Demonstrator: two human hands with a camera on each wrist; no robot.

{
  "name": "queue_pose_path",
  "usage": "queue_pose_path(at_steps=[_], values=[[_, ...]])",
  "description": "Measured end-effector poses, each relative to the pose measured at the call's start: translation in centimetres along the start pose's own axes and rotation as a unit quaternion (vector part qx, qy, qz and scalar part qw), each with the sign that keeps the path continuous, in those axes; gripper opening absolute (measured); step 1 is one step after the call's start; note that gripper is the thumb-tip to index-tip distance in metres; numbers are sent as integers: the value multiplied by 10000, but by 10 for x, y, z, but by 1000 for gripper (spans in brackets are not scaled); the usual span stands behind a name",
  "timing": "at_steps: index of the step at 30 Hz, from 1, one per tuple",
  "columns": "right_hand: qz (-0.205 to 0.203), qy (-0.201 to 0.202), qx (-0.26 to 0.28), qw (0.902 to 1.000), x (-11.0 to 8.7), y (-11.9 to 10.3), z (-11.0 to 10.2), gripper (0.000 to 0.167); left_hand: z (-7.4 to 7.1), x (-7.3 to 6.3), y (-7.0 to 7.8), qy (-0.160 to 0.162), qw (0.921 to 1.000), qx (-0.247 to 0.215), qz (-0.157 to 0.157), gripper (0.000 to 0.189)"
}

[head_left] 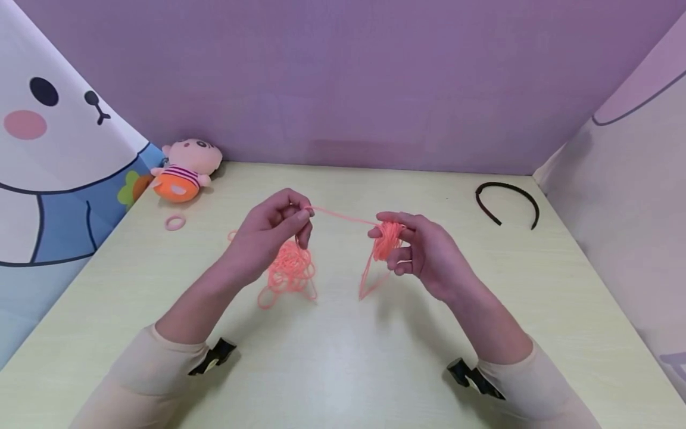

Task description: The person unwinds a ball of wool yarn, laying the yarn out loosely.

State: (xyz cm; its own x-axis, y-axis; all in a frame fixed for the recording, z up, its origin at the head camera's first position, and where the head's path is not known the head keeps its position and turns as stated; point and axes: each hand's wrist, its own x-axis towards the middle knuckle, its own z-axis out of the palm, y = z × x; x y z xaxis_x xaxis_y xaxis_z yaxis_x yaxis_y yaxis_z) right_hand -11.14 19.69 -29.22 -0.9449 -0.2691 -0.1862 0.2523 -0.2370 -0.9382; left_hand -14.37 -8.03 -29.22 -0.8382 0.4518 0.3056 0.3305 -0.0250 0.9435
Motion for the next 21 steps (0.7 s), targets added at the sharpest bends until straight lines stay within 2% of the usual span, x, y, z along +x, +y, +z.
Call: queue_pose_path(at_steps=[4,6,9,11,13,14,17,19,21], values=[[-131,268,258,9992,2,0,-3,40,-3,-2,3,-259,9985,-372,303,7],[-226,387,508,9977,2,-1,-4,41,-6,-3,2,-573,9957,-545,473,6],[-373,508,930,9937,2,-3,-4,40,-14,-5,2,-1397,9873,-596,467,8],[-462,576,1193,9901,2,-5,-5,38,-19,-5,1,-2152,9756,-349,246,12],[-529,619,1395,9869,1,-6,-5,36,-21,-5,1,-2937,9556,239,-22,13],[-558,627,1477,9855,1,-6,-5,35,-22,-5,0,-3325,9411,593,-159,14],[-656,643,1595,9829,0,-6,-5,34,-20,-6,-3,-4316,8848,1636,-644,16],[-711,612,1654,9818,-1,-6,-5,35,-19,-8,-5,-4626,8473,2390,-1049,18],[-771,578,1715,9805,-2,-7,-5,35,-18,-9,-8,-4646,8199,3012,-1456,19]])
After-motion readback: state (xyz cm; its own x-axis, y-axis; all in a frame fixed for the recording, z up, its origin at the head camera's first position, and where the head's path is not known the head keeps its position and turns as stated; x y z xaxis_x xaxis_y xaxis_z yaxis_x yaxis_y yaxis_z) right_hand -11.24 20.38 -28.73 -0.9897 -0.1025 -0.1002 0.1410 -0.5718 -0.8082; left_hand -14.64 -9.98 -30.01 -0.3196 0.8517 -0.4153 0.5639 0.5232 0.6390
